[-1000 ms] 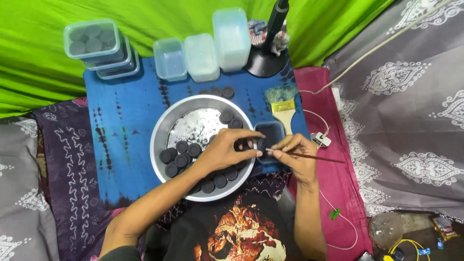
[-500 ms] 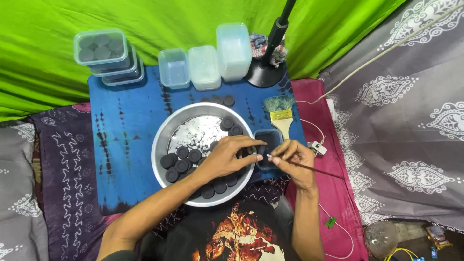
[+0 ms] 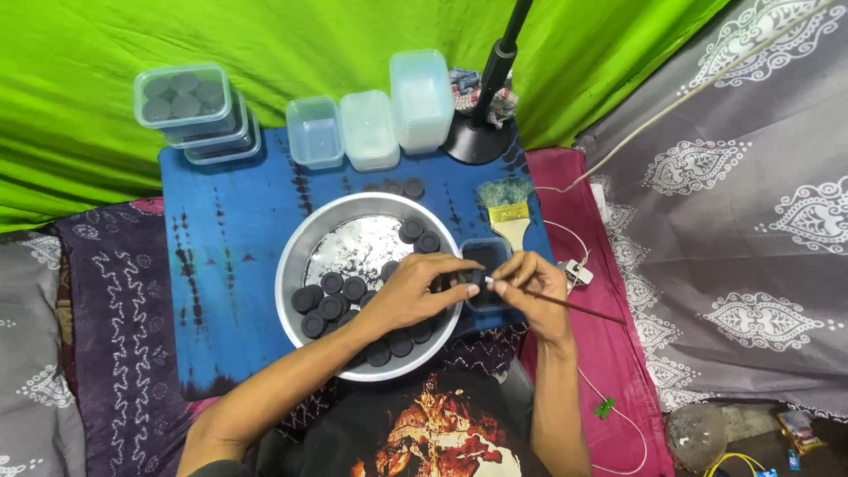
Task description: Applying a liquid coating to individual black plastic caps using a thin stick applicator tool.
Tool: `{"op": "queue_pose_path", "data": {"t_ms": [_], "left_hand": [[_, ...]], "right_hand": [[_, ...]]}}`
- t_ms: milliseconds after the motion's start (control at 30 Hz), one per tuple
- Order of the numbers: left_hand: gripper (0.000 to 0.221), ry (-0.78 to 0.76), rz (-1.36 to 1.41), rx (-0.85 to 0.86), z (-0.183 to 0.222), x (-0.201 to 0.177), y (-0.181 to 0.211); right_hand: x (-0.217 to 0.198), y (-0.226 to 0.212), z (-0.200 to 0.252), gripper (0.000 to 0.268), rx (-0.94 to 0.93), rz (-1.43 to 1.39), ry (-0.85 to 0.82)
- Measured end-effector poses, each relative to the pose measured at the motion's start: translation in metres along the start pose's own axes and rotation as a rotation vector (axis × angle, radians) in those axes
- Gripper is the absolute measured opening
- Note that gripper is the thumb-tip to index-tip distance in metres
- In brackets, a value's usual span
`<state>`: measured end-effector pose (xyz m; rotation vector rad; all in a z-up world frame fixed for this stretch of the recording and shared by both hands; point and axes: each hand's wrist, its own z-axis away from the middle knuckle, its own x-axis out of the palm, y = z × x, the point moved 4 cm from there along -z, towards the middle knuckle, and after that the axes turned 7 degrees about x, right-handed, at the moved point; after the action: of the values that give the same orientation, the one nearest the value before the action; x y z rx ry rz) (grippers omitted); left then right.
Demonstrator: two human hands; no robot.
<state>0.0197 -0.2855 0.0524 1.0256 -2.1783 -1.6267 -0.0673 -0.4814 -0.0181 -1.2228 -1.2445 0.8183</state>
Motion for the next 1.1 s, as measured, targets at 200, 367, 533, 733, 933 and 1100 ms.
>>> {"op": "queue_pose_path", "data": {"t_ms": [200,367,533,733,933,1100], "left_hand": [[0.031,0.01,0.005,0.024,0.003,0.004,-0.01],[0.032,0.019,-0.002,0.032,-0.003,-0.003,0.003],[0.033,0.004,0.008,0.044,0.002,0.004,-0.003],[0.033,-0.03,-0.007,0.038,0.0,0.003,0.006],[0.034,-0.029,-0.017,0.037,0.002,0.002,0.002],[0.034,-0.01,-0.048,0.021,0.003,-0.004,0.008]], "right_hand": [[0.006,-0.004,0.005,0.031,0.052,0.065,-0.028],[0.002,-0.011,0.0,0.032,0.006,-0.005,0.007],[-0.005,0.011,0.002,0.031,0.009,0.008,-0.018],[0.001,0.005,0.005,0.033,-0.004,-0.07,-0.053],[0.015,-0.009,0.007,0.036,-0.011,-0.117,-0.097],[0.003,0.003,0.002,0.027,-0.028,-0.048,0.001]]}}
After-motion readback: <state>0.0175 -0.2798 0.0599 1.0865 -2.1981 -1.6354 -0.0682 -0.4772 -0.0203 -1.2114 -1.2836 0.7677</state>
